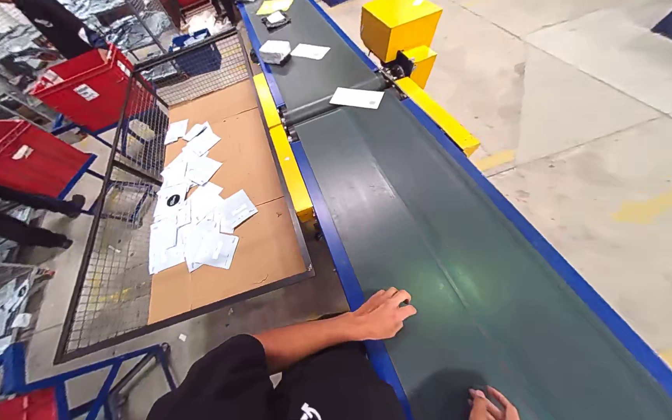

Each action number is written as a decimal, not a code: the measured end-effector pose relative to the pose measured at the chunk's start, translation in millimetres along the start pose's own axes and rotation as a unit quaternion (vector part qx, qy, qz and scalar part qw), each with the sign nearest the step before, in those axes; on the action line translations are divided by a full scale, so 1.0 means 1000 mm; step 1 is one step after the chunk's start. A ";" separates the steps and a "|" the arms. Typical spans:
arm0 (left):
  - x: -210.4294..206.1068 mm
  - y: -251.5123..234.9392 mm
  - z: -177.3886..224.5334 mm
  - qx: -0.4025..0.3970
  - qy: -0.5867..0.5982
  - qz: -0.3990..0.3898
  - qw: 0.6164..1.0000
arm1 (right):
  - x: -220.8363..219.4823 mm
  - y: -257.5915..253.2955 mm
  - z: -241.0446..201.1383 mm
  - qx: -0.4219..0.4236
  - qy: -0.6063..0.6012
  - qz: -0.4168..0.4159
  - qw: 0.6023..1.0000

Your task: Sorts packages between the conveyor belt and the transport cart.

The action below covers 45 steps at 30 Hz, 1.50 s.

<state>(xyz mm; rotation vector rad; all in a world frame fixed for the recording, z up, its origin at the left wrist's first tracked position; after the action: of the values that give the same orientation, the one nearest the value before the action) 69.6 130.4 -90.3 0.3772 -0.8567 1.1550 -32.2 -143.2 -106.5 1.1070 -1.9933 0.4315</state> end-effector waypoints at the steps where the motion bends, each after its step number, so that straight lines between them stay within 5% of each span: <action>1: -0.002 0.006 -0.001 0.003 0.000 -0.011 1.000 | -0.002 0.001 0.001 -0.024 -0.057 -0.021 0.998; 9: -0.007 0.018 -0.004 0.005 -0.001 0.009 1.000 | -0.021 0.004 -0.011 -0.195 -0.264 -0.126 0.936; 18: -0.001 -0.005 -0.012 0.045 -0.012 -0.015 0.999 | -0.039 0.010 -0.029 -0.189 -0.324 -0.121 0.919; 26: 0.014 -0.064 -0.039 0.061 -0.045 -0.005 0.997 | -0.032 0.026 -0.001 -0.230 -0.331 -0.045 0.914; 33: 0.046 -0.119 -0.090 0.087 -0.071 0.093 0.989 | 0.001 0.017 0.020 -0.277 -0.281 0.046 0.918; 39: 0.058 -0.197 -0.125 0.092 -0.118 0.055 0.987 | 0.001 -0.057 0.001 -0.166 -0.193 0.062 0.965; 45: 0.024 -0.288 -0.146 0.137 -0.113 -0.020 0.984 | -0.031 -0.185 -0.092 0.000 -0.067 -0.038 0.997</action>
<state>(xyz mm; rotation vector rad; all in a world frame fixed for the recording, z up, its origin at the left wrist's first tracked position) 392.0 130.9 -119.7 0.7608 -0.8828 1.2107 173.6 -172.7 -87.8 1.2352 -2.0599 0.3238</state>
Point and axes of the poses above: each hand's wrist, its own y-axis away from the middle knuckle, its own x-axis out of the back of the hand, z = x × y, the point moved 1 cm from there along -y, towards the middle knuckle, and after that the axes turned 11 degrees about z, right-handed, at the moved point
